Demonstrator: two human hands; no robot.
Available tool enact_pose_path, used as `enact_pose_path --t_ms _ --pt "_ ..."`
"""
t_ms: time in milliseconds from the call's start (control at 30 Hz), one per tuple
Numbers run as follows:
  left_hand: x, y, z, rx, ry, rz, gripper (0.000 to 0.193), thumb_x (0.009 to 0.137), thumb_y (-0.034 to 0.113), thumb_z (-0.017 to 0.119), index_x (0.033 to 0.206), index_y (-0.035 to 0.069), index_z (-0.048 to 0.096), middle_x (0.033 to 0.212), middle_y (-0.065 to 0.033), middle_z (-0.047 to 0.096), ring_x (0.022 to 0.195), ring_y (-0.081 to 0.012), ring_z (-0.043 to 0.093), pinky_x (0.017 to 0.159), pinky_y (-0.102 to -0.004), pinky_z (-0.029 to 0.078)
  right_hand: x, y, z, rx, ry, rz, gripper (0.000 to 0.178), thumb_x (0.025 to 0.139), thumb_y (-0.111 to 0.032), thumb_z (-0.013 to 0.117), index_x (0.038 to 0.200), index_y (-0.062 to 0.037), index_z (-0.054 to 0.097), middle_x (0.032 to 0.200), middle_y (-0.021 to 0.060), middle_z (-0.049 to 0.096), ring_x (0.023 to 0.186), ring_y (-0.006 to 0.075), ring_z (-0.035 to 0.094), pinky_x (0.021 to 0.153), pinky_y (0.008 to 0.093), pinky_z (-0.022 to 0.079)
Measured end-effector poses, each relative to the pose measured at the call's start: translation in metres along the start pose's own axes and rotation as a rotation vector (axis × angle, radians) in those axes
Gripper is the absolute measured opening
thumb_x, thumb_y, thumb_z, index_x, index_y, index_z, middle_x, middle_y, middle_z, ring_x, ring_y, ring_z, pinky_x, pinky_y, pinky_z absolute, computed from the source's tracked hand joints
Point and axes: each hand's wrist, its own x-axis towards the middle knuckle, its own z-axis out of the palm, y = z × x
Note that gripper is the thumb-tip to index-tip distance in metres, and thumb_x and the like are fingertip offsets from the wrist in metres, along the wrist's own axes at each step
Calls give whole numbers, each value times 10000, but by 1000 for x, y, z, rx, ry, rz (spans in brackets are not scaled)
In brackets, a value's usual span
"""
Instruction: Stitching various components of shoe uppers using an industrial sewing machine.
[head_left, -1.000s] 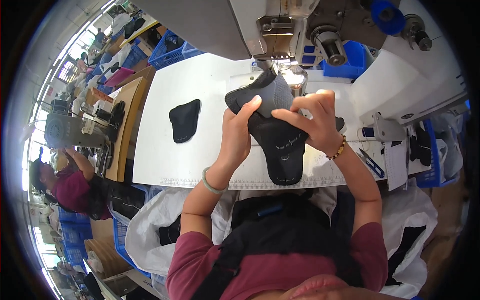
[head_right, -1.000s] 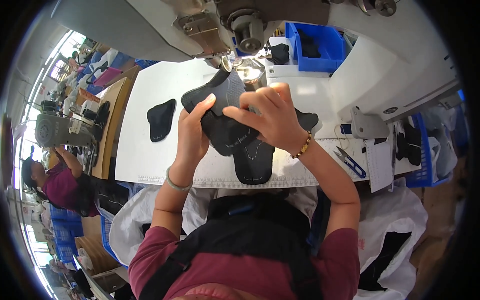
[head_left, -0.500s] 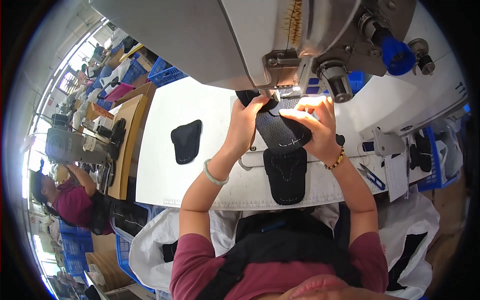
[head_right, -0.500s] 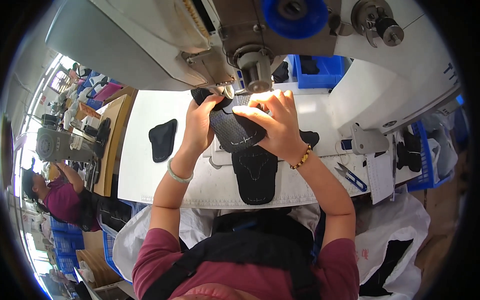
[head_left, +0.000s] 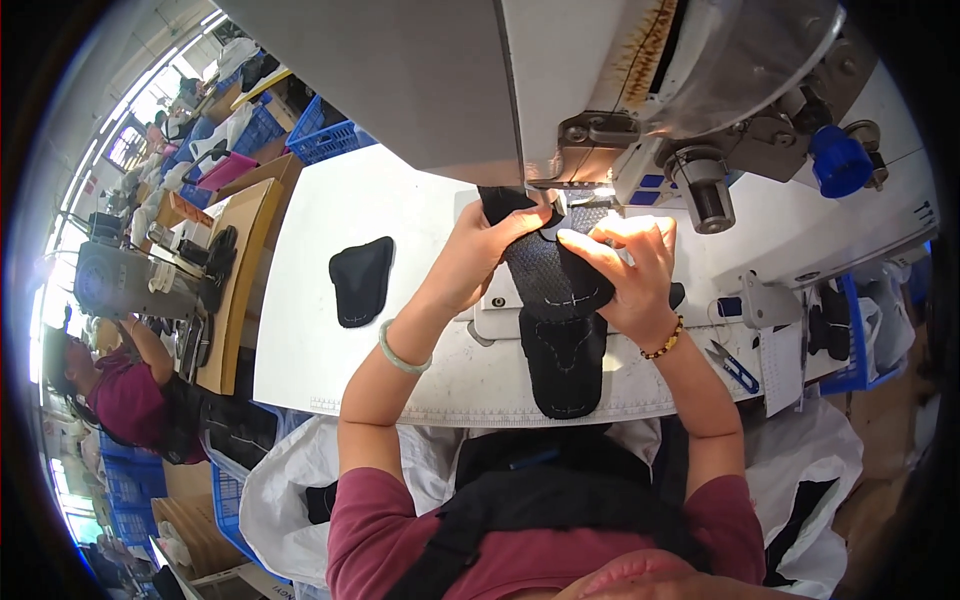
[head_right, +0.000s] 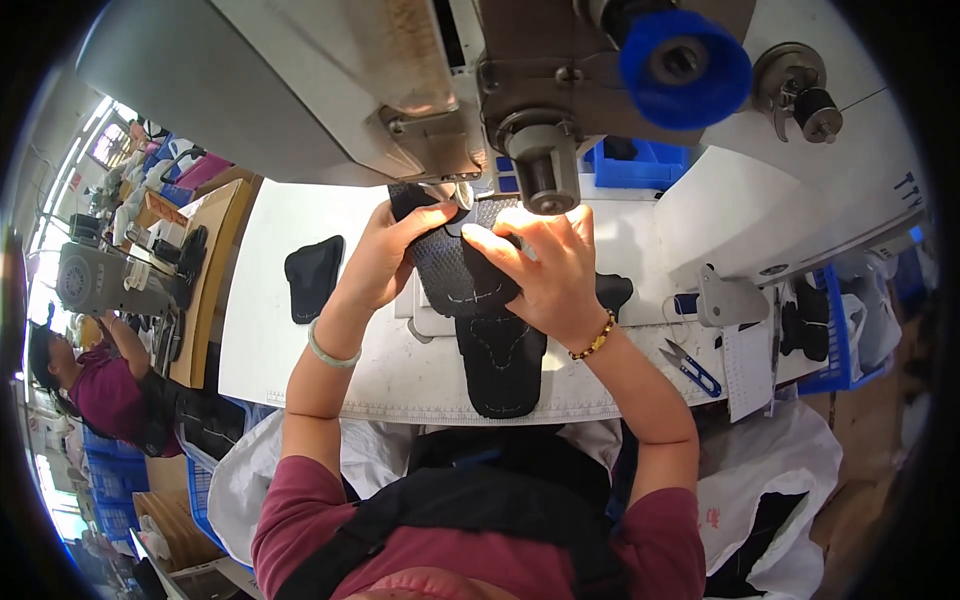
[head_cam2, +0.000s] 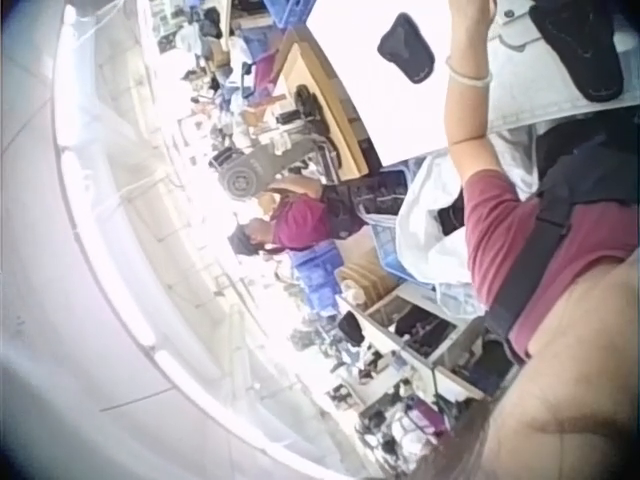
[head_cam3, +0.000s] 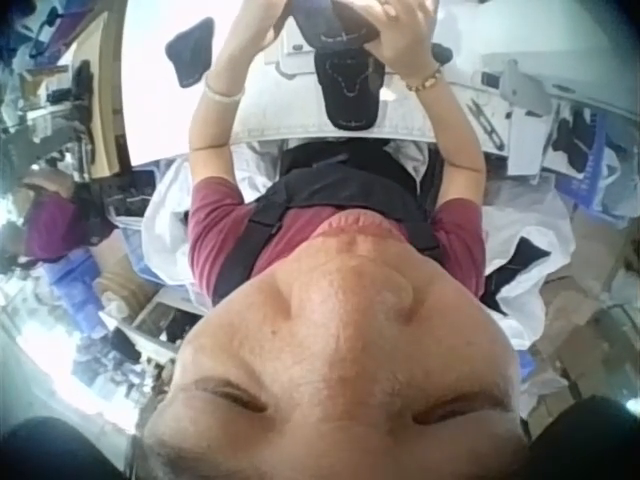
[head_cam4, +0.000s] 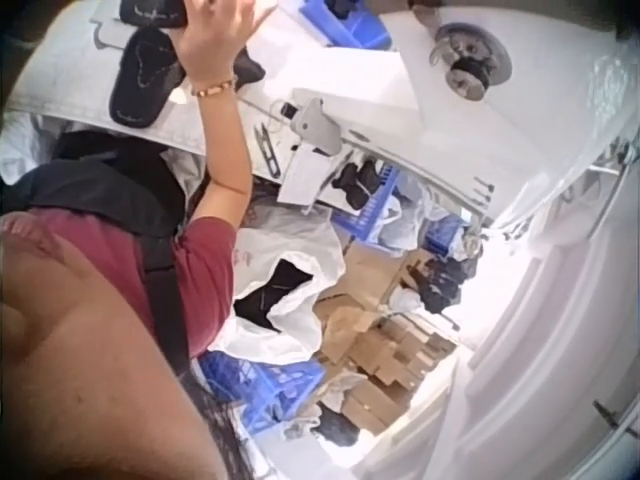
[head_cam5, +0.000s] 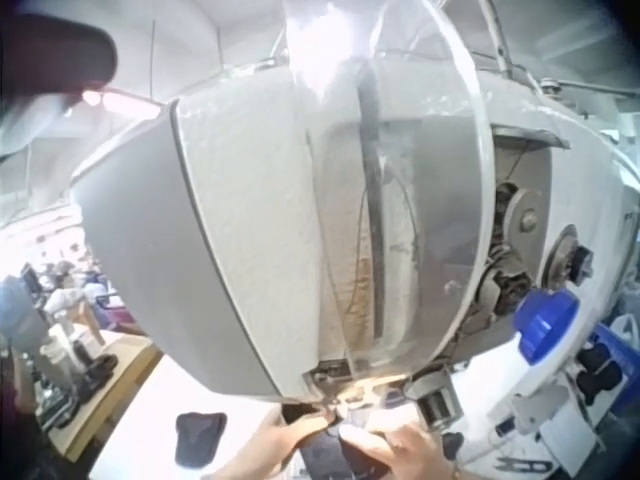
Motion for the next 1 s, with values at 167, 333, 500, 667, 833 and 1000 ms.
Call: enact_pose_path --t_ms 167,333,500,667,833,1000 --pt "2 -10 3 -60 18 45 195 870 141 615 962 -31 631 882 -45 634 773 -78 578 695 -219 458 2 3 0 47 68 8 355 636 -305 740 968 -188 703 848 -32 513 767 140 463 728 311 310" --pt "-2 -10 3 -62 58 54 181 864 125 616 951 -34 632 864 -44 628 772 -81 573 701 -222 454 3 1 0 56 75 13 346 628 -294 744 955 -189 706 838 -36 513 761 135 461 724 308 312" --pt "-4 -4 3 27 8 61 198 851 135 628 947 -38 622 862 -46 621 772 -82 568 700 -222 453 3 6 0 98 78 25 365 615 -298 750 961 -191 703 830 -34 510 753 133 461 723 307 315" --pt "-2 -2 3 5 -6 32 191 836 134 642 942 -21 604 865 -42 608 774 -82 568 693 -215 463 0 20 1 100 28 -82 420 602 -234 724 1019 -216 671 934 -48 545 834 145 510 759 352 329" --pt "-3 -3 3 -7 -18 70 173 840 108 630 954 -16 592 875 -43 607 774 -86 576 717 -222 479 0 25 2 109 50 -189 473 589 -162 715 1053 -225 652 939 -53 538 857 124 533 753 348 344" --pt "-4 -6 5 -16 -27 94 161 834 78 617 953 -27 590 887 -47 610 783 -98 576 712 -236 473 4 21 -5 36 -31 -173 494 554 -156 714 1034 -258 662 983 -80 544 789 104 537 736 346 327"
